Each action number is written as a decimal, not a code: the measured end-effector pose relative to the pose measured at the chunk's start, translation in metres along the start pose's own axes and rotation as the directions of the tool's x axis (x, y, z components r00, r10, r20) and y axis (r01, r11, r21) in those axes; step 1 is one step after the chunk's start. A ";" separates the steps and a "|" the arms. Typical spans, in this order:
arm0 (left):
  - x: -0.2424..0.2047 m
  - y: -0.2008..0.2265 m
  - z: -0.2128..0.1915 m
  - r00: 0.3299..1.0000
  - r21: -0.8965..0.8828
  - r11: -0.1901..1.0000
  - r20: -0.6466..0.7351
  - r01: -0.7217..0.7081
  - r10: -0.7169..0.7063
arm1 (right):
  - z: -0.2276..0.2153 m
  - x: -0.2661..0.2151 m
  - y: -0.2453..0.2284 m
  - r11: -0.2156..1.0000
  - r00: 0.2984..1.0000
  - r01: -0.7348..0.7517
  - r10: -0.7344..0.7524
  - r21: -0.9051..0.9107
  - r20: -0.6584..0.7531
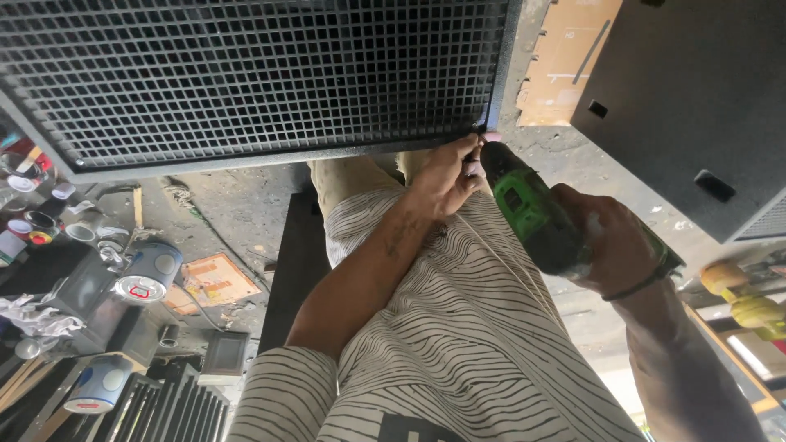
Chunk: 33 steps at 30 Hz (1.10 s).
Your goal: Attaching a metal protective grille to a large speaker cabinet using a power drill and screws.
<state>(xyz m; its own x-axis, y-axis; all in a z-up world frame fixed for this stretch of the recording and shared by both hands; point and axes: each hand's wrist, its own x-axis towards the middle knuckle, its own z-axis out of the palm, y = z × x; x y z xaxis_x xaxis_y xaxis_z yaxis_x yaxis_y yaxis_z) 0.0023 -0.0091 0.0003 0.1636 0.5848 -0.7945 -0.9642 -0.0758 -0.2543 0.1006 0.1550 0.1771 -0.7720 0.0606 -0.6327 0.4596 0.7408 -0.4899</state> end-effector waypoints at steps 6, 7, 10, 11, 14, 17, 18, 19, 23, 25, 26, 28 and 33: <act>-0.044 0.007 -0.036 0.994 0.496 0.861 0.040 -0.111 0.105 | 0.007 -0.014 0.015 0.987 0.996 0.037 -0.023 0.157 -0.091; -0.063 0.013 -0.032 0.991 0.570 0.818 -0.040 -0.080 0.125 | 0.005 -0.012 0.008 0.945 0.993 -0.046 0.078 0.324 -0.084; -0.044 -0.018 -0.102 0.846 0.222 0.819 0.219 -0.529 0.487 | 0.016 -0.030 0.003 0.859 0.980 -0.126 0.185 0.497 -0.070; -0.063 -0.012 -0.089 0.836 0.221 0.808 0.210 -0.546 0.507 | 0.026 -0.036 0.018 0.861 0.985 -0.107 0.161 0.497 -0.067; -0.107 -0.001 -0.062 0.827 0.318 0.797 -0.065 -0.513 0.558 | 0.054 -0.052 0.038 -0.189 0.975 -0.207 0.043 0.960 0.219; -0.118 0.002 -0.071 0.726 0.262 0.703 -0.017 -0.660 0.688 | 0.065 -0.046 0.010 0.452 0.970 0.198 -0.220 0.870 -0.107; -0.123 0.005 -0.076 0.723 0.227 0.700 0.025 -0.677 0.691 | 0.068 -0.045 -0.001 0.400 0.951 0.225 -0.288 0.888 -0.112; -0.128 0.009 -0.080 0.718 0.191 0.698 0.068 -0.691 0.692 | 0.071 -0.043 -0.013 0.346 0.927 0.248 -0.355 0.905 -0.118; -0.147 0.027 -0.089 0.736 0.119 0.729 0.024 -0.674 0.677 | 0.113 -0.054 -0.031 0.863 0.980 0.004 0.098 0.505 -0.174; -0.151 0.033 -0.101 0.729 0.176 0.711 0.066 -0.681 0.682 | 0.125 -0.054 -0.035 0.756 0.986 0.112 -0.002 0.645 -0.168; -0.158 0.039 -0.107 0.714 0.181 0.694 0.090 -0.697 0.694 | 0.127 -0.049 -0.039 0.759 0.981 0.138 -0.015 0.637 -0.196; -0.172 0.051 -0.119 0.697 0.229 0.659 0.276 -0.716 0.662 | 0.131 -0.040 -0.047 0.537 0.967 0.252 -0.171 0.805 -0.189; -0.181 0.074 -0.138 0.816 0.209 0.789 0.176 -0.578 0.551 | 0.139 -0.025 -0.100 0.610 0.912 0.408 -0.247 0.679 -0.326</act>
<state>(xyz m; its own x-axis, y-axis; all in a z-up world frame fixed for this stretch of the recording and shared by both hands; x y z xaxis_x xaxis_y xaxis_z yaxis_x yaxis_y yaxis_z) -0.0701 -0.2320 0.0485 -0.4345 0.5776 -0.6911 -0.8989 -0.2293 0.3734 0.1351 -0.0139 0.1584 -0.9613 0.0903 -0.2603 0.2632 0.0220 -0.9645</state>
